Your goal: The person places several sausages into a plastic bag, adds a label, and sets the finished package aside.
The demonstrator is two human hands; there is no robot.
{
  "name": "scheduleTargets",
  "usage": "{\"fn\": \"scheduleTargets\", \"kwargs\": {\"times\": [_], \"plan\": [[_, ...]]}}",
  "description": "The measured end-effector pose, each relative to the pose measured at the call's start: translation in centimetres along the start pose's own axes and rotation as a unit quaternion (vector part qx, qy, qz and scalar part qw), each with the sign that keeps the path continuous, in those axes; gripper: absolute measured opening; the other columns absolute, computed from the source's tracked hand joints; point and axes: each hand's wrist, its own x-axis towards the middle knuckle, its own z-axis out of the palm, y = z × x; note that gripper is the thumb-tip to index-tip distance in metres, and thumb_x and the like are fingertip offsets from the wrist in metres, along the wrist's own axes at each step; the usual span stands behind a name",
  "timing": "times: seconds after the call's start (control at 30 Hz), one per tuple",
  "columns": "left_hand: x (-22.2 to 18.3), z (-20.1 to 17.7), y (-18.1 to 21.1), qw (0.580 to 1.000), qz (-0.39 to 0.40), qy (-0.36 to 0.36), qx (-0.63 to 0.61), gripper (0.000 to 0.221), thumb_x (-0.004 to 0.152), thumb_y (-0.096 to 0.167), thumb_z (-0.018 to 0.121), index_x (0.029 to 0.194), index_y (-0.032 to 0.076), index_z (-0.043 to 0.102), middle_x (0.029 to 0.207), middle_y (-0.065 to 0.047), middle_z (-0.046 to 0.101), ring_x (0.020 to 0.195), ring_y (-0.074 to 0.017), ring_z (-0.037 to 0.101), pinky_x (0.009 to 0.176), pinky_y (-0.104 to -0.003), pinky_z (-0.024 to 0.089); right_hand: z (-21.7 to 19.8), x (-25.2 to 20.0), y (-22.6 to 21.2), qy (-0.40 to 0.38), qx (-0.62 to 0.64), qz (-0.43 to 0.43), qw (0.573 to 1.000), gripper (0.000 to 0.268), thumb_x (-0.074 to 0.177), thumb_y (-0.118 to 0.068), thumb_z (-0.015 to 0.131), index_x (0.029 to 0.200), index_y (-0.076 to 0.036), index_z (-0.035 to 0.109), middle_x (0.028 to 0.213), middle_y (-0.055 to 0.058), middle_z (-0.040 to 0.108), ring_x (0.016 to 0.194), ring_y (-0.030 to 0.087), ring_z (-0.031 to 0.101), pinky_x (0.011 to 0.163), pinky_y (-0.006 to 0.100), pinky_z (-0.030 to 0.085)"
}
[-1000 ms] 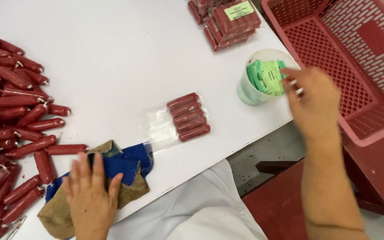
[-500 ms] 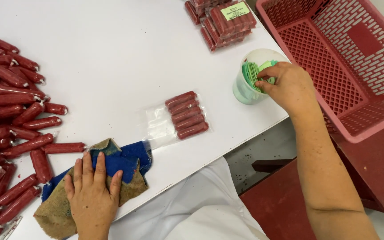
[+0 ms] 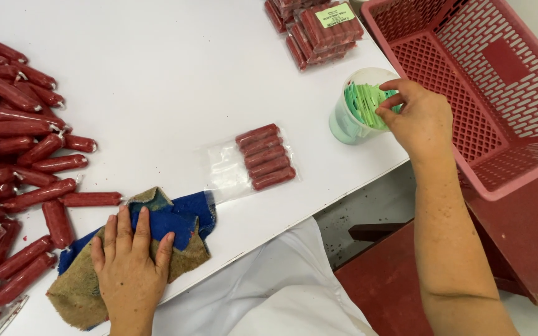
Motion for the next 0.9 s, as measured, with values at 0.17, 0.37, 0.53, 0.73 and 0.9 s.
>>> {"fn": "scheduleTargets", "kwargs": {"times": [0.17,0.37,0.53,0.73,0.9], "plan": [[0.0,0.0,0.0,1.000,0.000,0.001,-0.005,0.065,0.100,0.056,0.043,0.147,0.015,0.060,0.157,-0.013,0.055,0.146,-0.0313,0.048,0.122,-0.048,0.030,-1.1,-0.4,-0.1,0.035,0.191,0.043,0.980,0.036,0.087,-0.002,0.083,0.119,-0.014,0.071,0.089,0.001,0.072,0.074,0.006,0.059,0.066,0.024,0.053],[0.0,-0.2,-0.6,0.983,-0.017,0.046,-0.175,0.063,0.095,0.041,0.062,0.147,0.005,0.053,0.158,-0.025,0.044,0.141,-0.0478,0.045,0.115,-0.065,0.029,-4.0,-3.0,-2.7,0.075,0.423,0.081,0.899,0.030,0.094,0.007,0.072,0.117,-0.010,0.065,0.095,-0.003,0.072,0.084,0.002,0.070,0.083,0.013,0.064],[3.0,-4.3,6.6,0.905,-0.027,0.098,-0.412,0.046,0.087,0.022,0.078,0.129,0.005,0.068,0.126,-0.016,0.063,0.109,-0.0318,0.062,0.092,-0.037,0.050,1.7,-7.3,-4.8,-0.027,0.540,-0.005,0.841,0.046,0.079,0.002,0.080,0.122,-0.008,0.065,0.086,0.001,0.071,0.080,0.005,0.068,0.084,0.021,0.059],[6.5,-2.9,12.5,0.789,-0.073,-0.008,-0.610,0.031,0.070,0.022,0.091,0.098,0.018,0.079,0.080,-0.001,0.071,0.065,-0.0140,0.065,0.056,-0.023,0.051,7.4,-11.0,-9.0,-0.155,0.579,0.003,0.800,0.059,0.072,0.003,0.084,0.128,-0.004,0.065,0.079,0.008,0.071,0.081,0.011,0.067,0.092,0.028,0.053],[9.9,0.1,5.4,0.833,-0.161,-0.046,-0.527,0.007,0.080,0.017,0.083,0.086,0.018,0.080,0.073,-0.005,0.072,0.066,-0.0193,0.066,0.065,-0.031,0.053,6.7,-8.4,-10.5,-0.146,0.414,-0.116,0.891,0.100,0.063,-0.015,0.094,0.151,-0.009,0.046,0.130,0.019,0.065,0.123,0.032,0.060,0.109,0.044,0.044]]}}
